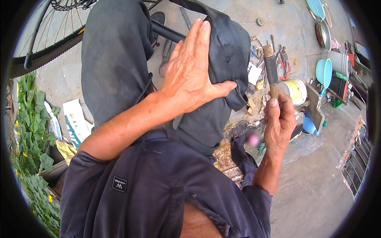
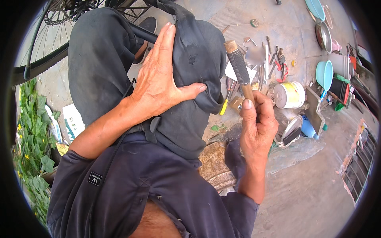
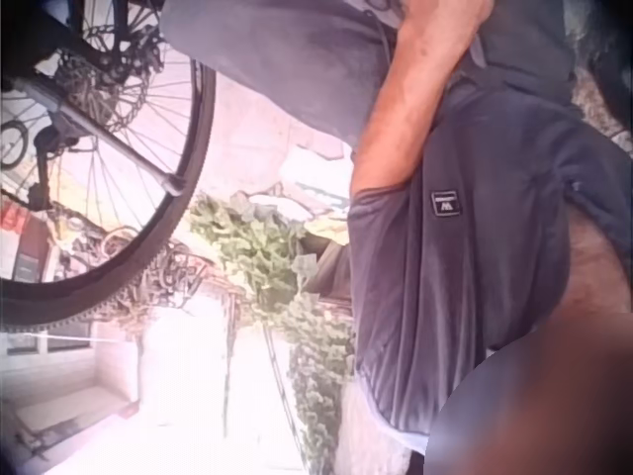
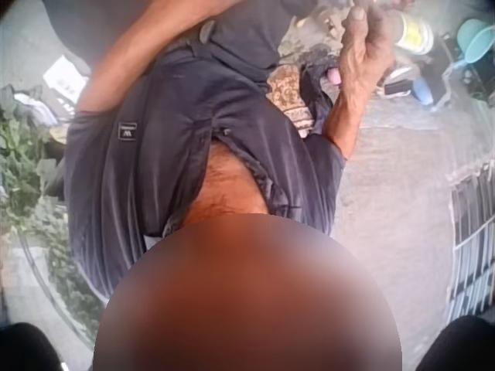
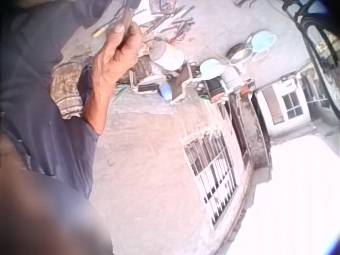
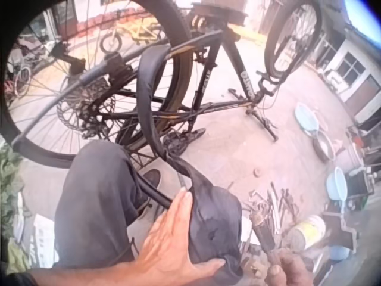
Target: The person roughens a punctured area on a bicycle inner tube using a metal rasp, then applies a dark adhesive from a small can to the prepared spot.
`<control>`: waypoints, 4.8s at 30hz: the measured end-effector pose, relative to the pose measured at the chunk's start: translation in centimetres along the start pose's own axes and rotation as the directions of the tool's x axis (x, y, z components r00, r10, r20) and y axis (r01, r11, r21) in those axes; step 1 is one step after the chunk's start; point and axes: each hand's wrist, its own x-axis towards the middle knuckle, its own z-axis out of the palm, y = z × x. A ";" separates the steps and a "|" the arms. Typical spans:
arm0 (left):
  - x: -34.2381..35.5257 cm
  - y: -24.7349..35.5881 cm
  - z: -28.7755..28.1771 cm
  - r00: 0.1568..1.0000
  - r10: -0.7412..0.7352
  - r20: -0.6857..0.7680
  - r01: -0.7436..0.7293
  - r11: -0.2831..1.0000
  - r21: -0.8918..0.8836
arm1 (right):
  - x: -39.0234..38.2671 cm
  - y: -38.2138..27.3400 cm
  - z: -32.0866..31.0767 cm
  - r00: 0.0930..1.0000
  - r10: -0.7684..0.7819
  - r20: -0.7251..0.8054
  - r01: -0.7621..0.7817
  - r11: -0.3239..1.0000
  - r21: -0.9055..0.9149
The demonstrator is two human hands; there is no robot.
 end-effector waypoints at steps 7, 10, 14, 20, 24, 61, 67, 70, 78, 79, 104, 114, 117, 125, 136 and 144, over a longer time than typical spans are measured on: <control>0.0 0.4 0.5 0.998 0.001 -0.058 -0.003 1.000 -0.024 | -1.0 1.3 2.6 0.988 -0.149 -0.049 0.139 0.975 -0.173; 0.0 0.4 0.6 0.999 -0.003 -0.053 0.002 1.000 -0.028 | -0.8 2.1 2.7 0.971 -0.237 -0.025 0.219 0.929 -0.298; 0.1 0.5 0.7 0.999 -0.001 -0.050 0.000 1.000 -0.016 | -1.1 2.3 2.8 0.907 -0.418 -0.047 0.368 0.841 -0.397; 0.1 0.5 0.3 1.000 -0.012 -0.009 0.012 1.000 -0.028 | 1.5 -0.6 3.4 0.837 -0.538 0.102 0.512 0.703 -0.493; 0.2 0.4 0.3 0.998 -0.007 -0.063 0.007 1.000 0.005 | 0.8 1.3 0.0 0.804 -0.594 0.010 0.522 0.699 -0.489; 0.1 0.1 0.5 0.999 -0.018 -0.042 0.017 1.000 -0.014 | -1.5 1.7 0.3 0.980 -0.180 -0.081 0.166 0.973 -0.158; 0.0 0.1 0.5 0.999 -0.011 -0.041 0.009 0.999 -0.053 | -0.3 1.2 1.5 0.879 -0.476 0.017 0.451 0.820 -0.351; 0.0 0.2 0.5 0.999 -0.022 -0.037 0.020 0.998 -0.058 | 0.4 -0.2 3.1 0.793 -0.606 0.058 0.575 0.713 -0.401; 0.0 0.1 0.8 0.995 -0.013 -0.096 0.007 0.998 -0.063 | -0.8 -1.9 -0.5 0.819 -0.538 0.199 0.552 0.643 -0.531; -0.1 0.0 1.0 0.995 -0.005 -0.102 -0.001 0.998 -0.059 | -0.8 -2.0 -0.4 0.829 -0.533 0.169 0.534 0.665 -0.523; 0.1 0.0 0.2 0.999 -0.012 -0.029 0.011 0.999 -0.047 | 0.4 -0.1 0.5 0.758 -0.600 0.254 0.629 0.572 -0.526; 0.2 -0.1 0.2 0.999 0.033 -0.035 -0.034 0.999 -0.030 | 2.6 -0.1 -1.1 0.764 -0.604 0.228 0.638 0.654 -0.406; -0.1 -0.2 0.1 0.999 0.025 -0.036 -0.025 1.000 -0.001 | 3.5 -0.1 -1.2 0.771 -0.560 0.301 0.633 0.629 -0.450; 0.1 -0.1 0.4 0.999 0.025 -0.029 -0.025 1.000 -0.010 | 5.1 0.6 -4.0 0.830 -0.534 0.161 0.555 0.758 -0.344; 0.1 0.1 -0.2 1.000 -0.014 0.016 0.014 1.000 -0.018 | 5.8 0.7 -4.9 0.834 -0.503 0.228 0.552 0.775 -0.307; 0.0 -0.1 0.5 1.000 0.000 -0.028 0.000 1.000 0.010 | 2.3 0.8 0.2 1.000 0.019 -0.011 -0.015 0.962 0.274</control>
